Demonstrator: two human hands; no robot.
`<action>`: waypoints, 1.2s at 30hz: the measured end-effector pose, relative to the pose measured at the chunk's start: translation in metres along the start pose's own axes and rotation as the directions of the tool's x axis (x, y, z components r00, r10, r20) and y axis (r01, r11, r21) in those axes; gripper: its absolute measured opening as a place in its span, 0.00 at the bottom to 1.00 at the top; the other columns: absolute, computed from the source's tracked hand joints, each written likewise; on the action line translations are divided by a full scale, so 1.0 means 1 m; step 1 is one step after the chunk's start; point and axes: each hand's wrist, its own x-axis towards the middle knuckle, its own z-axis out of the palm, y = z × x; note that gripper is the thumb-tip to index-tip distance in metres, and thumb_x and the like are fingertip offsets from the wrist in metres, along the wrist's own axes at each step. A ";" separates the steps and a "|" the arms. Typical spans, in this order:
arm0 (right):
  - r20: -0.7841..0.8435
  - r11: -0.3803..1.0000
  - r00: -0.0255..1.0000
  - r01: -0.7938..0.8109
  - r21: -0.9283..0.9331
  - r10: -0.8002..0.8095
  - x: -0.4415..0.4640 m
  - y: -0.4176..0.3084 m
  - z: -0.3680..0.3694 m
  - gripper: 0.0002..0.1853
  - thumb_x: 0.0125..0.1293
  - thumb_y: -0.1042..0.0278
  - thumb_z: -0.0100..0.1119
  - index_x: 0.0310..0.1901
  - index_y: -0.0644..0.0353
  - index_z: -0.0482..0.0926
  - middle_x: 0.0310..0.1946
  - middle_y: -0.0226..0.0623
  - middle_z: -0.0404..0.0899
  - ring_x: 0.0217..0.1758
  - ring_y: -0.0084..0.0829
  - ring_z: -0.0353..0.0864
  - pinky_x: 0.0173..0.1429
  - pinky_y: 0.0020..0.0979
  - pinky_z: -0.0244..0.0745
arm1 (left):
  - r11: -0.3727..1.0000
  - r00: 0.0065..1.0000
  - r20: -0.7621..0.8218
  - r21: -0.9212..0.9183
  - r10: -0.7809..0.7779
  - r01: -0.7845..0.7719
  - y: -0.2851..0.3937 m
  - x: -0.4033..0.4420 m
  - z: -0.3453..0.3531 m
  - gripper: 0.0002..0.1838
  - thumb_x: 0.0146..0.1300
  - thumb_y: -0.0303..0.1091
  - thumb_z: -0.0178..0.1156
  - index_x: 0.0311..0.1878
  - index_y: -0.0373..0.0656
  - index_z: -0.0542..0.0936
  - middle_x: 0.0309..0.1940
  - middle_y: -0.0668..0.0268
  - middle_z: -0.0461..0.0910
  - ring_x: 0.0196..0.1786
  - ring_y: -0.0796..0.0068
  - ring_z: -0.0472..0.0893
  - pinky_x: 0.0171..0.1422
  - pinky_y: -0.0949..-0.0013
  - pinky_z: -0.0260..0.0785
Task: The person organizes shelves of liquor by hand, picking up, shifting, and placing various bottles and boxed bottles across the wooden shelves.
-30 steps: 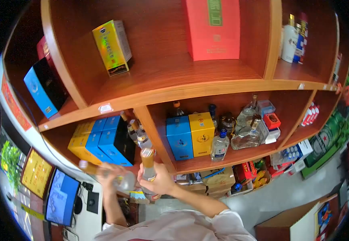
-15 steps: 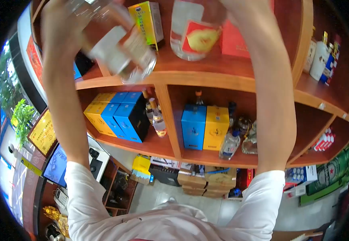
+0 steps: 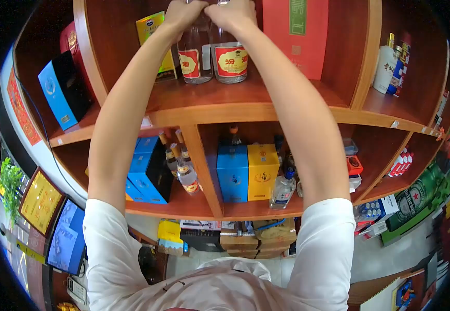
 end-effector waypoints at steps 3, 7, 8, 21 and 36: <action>-0.043 0.983 0.997 0.053 -0.175 -0.062 0.017 0.031 0.009 0.23 0.53 0.58 0.72 0.48 0.65 0.84 0.45 0.55 0.88 0.51 0.49 0.89 0.55 0.41 0.83 | 0.999 1.000 -0.011 0.042 0.017 -0.016 -0.027 0.028 0.008 0.18 0.56 0.41 0.69 0.41 0.33 0.88 0.35 0.52 0.89 0.44 0.60 0.89 0.52 0.62 0.80; 0.010 0.979 1.000 0.006 -0.203 -0.004 0.041 0.053 0.017 0.29 0.52 0.51 0.72 0.50 0.65 0.83 0.47 0.55 0.88 0.55 0.45 0.88 0.61 0.42 0.81 | 0.918 0.959 -0.160 0.361 0.232 -0.162 -0.036 0.037 0.021 0.24 0.55 0.50 0.70 0.41 0.35 0.89 0.38 0.47 0.89 0.47 0.49 0.89 0.56 0.56 0.79; 0.022 0.974 1.000 0.002 -0.226 0.003 0.043 0.057 0.019 0.30 0.53 0.50 0.72 0.51 0.65 0.82 0.46 0.52 0.88 0.53 0.41 0.89 0.60 0.40 0.81 | 0.915 0.942 -0.205 0.359 0.268 -0.182 -0.043 0.041 0.027 0.25 0.55 0.51 0.71 0.41 0.34 0.88 0.39 0.44 0.88 0.49 0.47 0.88 0.58 0.54 0.78; 0.047 0.958 0.995 -0.074 -0.277 0.090 0.046 0.067 0.022 0.45 0.60 0.43 0.67 0.70 0.68 0.67 0.63 0.64 0.77 0.68 0.57 0.77 0.71 0.50 0.75 | 0.546 0.647 -0.137 0.681 0.750 -0.488 -0.037 0.014 0.017 0.34 0.71 0.40 0.60 0.69 0.22 0.65 0.63 0.31 0.71 0.65 0.29 0.70 0.74 0.43 0.65; -0.052 0.726 0.733 0.657 -0.205 -0.678 0.001 0.008 0.027 0.40 0.60 0.71 0.63 0.73 0.74 0.59 0.68 0.70 0.63 0.74 0.62 0.63 0.79 0.55 0.59 | 0.231 0.863 0.294 0.882 0.410 -0.410 0.012 -0.057 -0.096 0.37 0.51 0.32 0.74 0.65 0.35 0.71 0.61 0.46 0.75 0.65 0.43 0.73 0.74 0.49 0.67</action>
